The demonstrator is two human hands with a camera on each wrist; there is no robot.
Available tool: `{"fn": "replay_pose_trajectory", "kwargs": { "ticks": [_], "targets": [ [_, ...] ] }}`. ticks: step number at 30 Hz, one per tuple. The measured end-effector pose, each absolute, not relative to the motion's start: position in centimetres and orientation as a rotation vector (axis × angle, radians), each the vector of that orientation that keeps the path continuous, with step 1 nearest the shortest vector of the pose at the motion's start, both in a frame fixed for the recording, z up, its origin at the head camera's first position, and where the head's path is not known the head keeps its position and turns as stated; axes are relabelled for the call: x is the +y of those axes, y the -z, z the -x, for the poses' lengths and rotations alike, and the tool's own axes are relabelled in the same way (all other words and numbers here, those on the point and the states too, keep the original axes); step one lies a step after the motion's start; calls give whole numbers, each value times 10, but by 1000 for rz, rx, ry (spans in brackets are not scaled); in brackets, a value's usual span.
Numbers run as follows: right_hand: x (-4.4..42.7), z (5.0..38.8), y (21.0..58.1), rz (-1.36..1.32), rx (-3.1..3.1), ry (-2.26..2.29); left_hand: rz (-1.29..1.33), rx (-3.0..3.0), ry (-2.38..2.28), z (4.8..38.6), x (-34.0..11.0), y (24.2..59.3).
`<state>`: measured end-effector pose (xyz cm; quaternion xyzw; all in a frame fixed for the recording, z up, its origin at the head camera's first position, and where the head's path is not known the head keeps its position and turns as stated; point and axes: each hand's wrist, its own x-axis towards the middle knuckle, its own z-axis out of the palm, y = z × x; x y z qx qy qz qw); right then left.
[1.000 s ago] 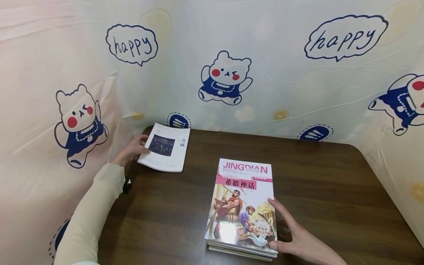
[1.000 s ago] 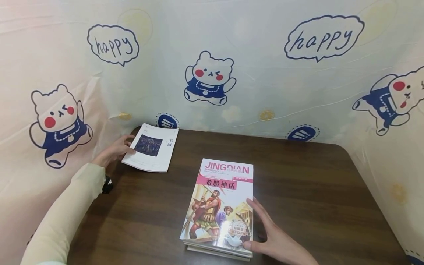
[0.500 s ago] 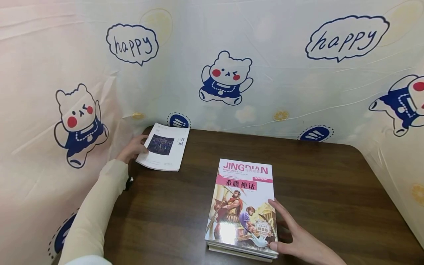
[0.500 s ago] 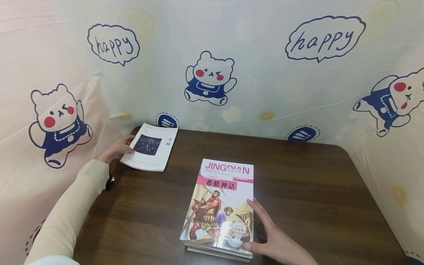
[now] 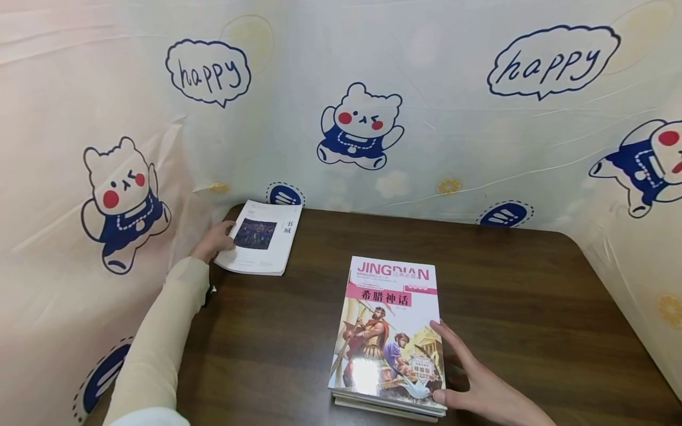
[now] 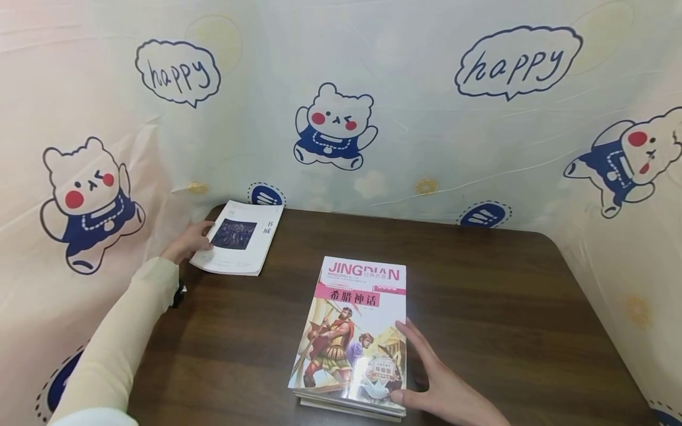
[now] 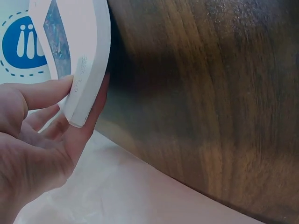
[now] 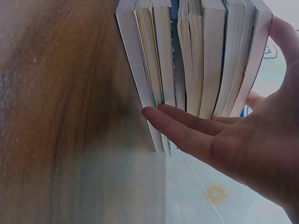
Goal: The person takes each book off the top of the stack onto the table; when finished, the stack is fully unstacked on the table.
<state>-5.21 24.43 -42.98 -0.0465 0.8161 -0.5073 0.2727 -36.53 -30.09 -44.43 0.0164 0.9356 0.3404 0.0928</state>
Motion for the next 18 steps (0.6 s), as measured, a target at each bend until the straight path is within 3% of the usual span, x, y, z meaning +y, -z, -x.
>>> {"fn": "replay_pose_trajectory", "kwargs": {
  "ticks": [18],
  "targets": [
    [243, 52, 429, 175, 2224, 1358, -126, 2914, -621, 368, -304, 447]
  ]
}}
